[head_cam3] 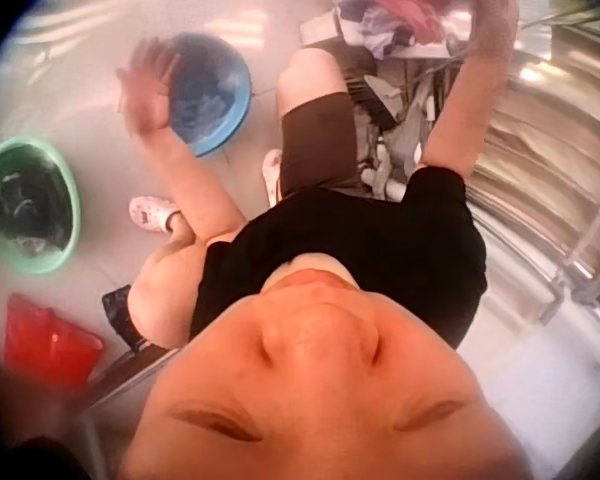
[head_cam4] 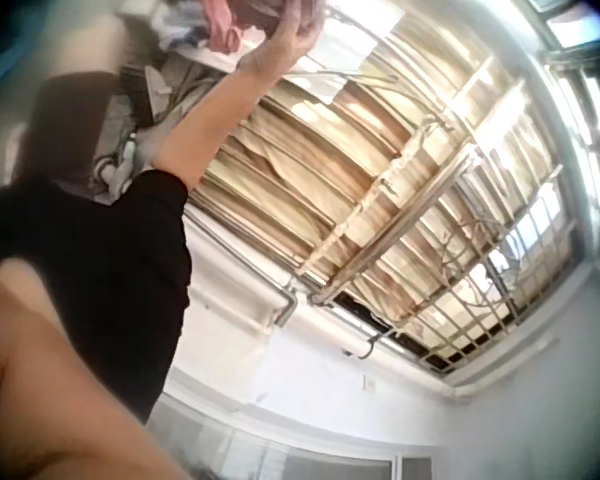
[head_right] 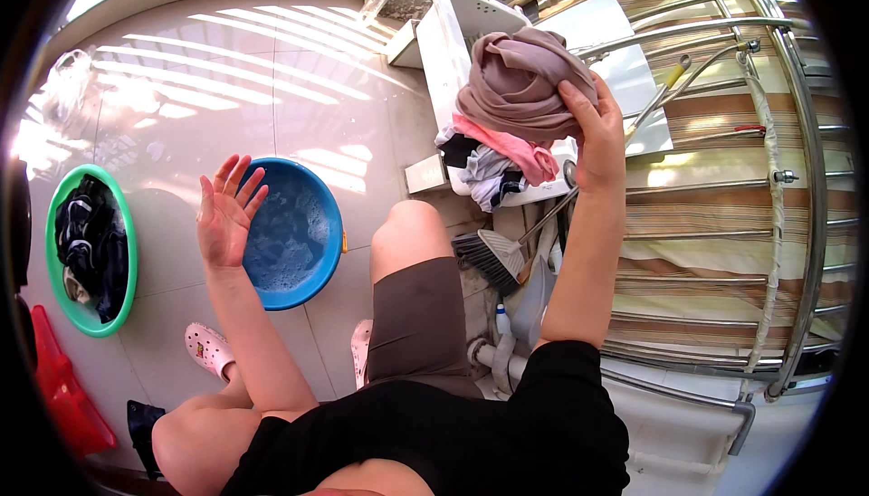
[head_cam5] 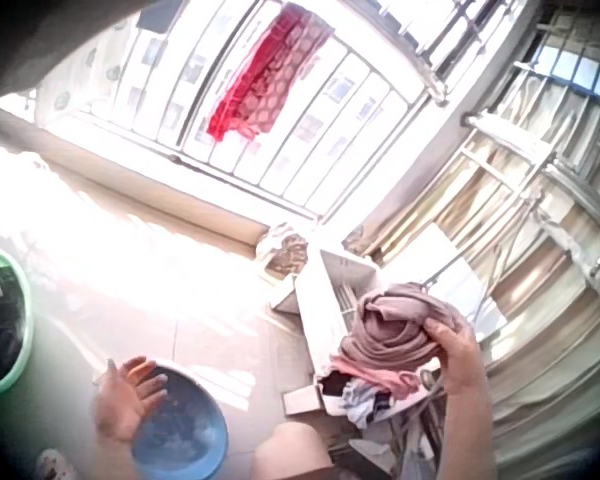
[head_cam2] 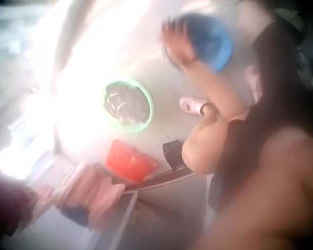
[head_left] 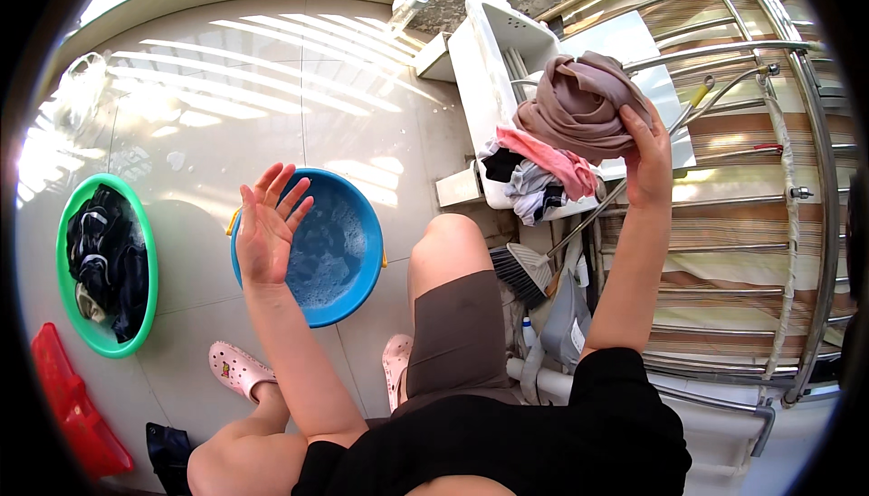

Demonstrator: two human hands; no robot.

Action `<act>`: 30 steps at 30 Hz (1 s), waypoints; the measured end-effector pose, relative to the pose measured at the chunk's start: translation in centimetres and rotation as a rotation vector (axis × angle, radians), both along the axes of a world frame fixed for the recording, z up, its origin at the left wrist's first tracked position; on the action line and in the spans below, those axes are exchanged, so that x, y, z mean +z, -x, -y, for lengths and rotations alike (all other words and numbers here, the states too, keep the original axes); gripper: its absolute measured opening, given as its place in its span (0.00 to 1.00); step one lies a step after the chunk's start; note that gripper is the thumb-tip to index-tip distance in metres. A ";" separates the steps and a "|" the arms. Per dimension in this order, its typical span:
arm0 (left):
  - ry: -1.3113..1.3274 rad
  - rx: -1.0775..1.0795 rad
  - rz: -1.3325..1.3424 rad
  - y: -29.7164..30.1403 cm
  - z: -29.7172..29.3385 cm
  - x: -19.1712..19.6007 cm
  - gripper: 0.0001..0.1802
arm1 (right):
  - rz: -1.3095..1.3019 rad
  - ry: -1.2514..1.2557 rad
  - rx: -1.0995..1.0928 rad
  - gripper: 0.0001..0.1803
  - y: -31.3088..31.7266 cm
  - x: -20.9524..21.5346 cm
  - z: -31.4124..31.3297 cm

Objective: The person assembles a small folding stool by attaching the fabric seat to the metal frame and securing the joints with rubber bands. They also wash several pieces of clothing by hand in a blue basin of soapy water, wringing them out and placing them aside.

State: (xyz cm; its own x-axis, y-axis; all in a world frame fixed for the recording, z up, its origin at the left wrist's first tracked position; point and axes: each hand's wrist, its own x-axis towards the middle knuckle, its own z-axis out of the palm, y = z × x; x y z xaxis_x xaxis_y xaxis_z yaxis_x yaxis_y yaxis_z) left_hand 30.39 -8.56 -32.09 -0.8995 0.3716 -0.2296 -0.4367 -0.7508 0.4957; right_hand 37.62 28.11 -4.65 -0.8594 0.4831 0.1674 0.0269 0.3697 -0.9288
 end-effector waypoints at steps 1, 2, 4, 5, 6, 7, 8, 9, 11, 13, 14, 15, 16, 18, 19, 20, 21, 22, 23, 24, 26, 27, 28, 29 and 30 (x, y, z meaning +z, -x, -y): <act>0.028 0.000 0.031 0.2 0.0 -0.5 0.30 | 0.021 -0.023 -0.057 0.22 -0.9 0.9 -1.8; 0.070 0.008 0.059 0.3 0.4 -0.9 0.29 | 0.144 0.030 -0.036 0.22 -1.7 1.3 -3.5; 0.102 0.008 0.116 0.2 0.0 -1.6 0.27 | 0.168 0.059 -0.165 0.26 -2.6 -0.2 -6.9; 0.098 -0.005 0.133 0.1 -0.6 -2.1 0.27 | 0.234 0.077 -0.227 0.27 -3.3 -0.8 -8.5; 0.104 -0.012 0.145 0.1 -0.8 -2.6 0.27 | 0.337 0.062 -0.257 0.29 -3.5 -2.2 -9.4; 0.111 -0.019 0.155 0.1 -1.1 -3.0 0.27 | 0.506 -0.058 -0.236 0.32 -4.2 -4.5 -12.2; 0.114 -0.027 0.172 0.1 -1.5 -3.4 0.27 | 0.710 -0.211 -0.268 0.38 -4.5 -6.3 -12.8; 0.128 -0.026 0.183 0.2 -1.4 -3.7 0.26 | 0.860 -0.223 -0.308 0.44 -4.2 -7.7 -11.9; 0.137 -0.025 0.198 0.1 -1.5 -3.9 0.26 | 0.669 -0.188 -0.397 0.45 -4.5 -10.1 -12.3; 0.156 -0.008 0.203 0.1 -1.1 -3.9 0.26 | 0.734 -0.166 -0.325 0.47 -3.9 -9.4 -11.3; 0.171 0.004 0.200 0.2 -0.8 -4.0 0.26 | 0.768 -0.157 -0.290 0.48 -3.8 -9.2 -10.9; 0.176 0.008 0.205 0.0 -0.8 -4.2 0.26 | 0.772 -0.179 -0.252 0.52 -4.1 -9.0 -11.6; 0.182 0.014 0.211 -0.2 -0.7 -4.4 0.26 | 0.754 -0.462 -0.294 0.52 -4.4 -9.2 -13.2; 0.145 0.015 0.224 -0.2 -1.2 -5.2 0.25 | 0.742 -0.856 -0.322 0.53 -5.3 -7.9 -15.2; 0.155 0.025 0.237 -0.3 -0.8 -5.7 0.25 | 0.762 -0.946 -0.303 0.54 -5.4 -7.1 -14.5; 0.197 0.037 0.239 -0.2 0.2 -5.5 0.24 | 0.834 -0.775 -0.336 0.53 -4.4 -7.0 -10.5; 0.205 0.029 0.251 -0.2 -0.3 -5.6 0.24 | 0.914 -0.720 -0.347 0.52 -4.4 -6.0 -8.9; 0.256 0.065 0.266 0.0 -0.2 -5.7 0.23 | 0.984 -0.654 -0.343 0.51 -3.9 -5.6 -7.3; 0.273 0.084 0.292 -0.2 -0.9 -6.0 0.23 | 1.055 -0.705 -0.319 0.50 -4.6 -4.8 -8.9; 0.313 0.085 0.280 -0.3 -1.1 -6.3 0.23 | 0.966 -0.947 -0.364 0.47 -5.5 -5.2 -10.2; 0.433 0.107 0.255 -0.2 -1.1 -6.1 0.22 | 0.694 -1.272 -0.441 0.41 -5.7 -6.3 -10.1; 0.526 0.099 0.256 -0.2 -0.9 -6.2 0.22 | 0.534 -1.348 -0.477 0.38 -5.1 -6.1 -9.2; 0.664 0.107 0.238 -0.2 -0.3 -6.2 0.21 | 0.320 -1.387 -0.404 0.31 -3.6 -6.6 -6.2; 0.797 0.115 0.229 -0.3 0.1 -6.2 0.20 | 0.228 -1.145 -0.299 0.24 -1.9 -6.8 -1.6; 0.887 0.115 0.219 -0.5 -0.5 -5.6 0.17 | 0.208 -1.062 -0.101 0.22 -1.0 -7.8 0.7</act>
State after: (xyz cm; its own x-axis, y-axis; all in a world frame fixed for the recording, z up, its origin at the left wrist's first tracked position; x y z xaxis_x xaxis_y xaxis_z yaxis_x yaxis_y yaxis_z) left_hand 30.89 -8.11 -37.72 -0.8230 -0.1107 -0.5572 -0.5349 -0.1793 0.8257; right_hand 38.60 27.42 -12.49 -0.8838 0.2475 0.3971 0.2221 0.9688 -0.1097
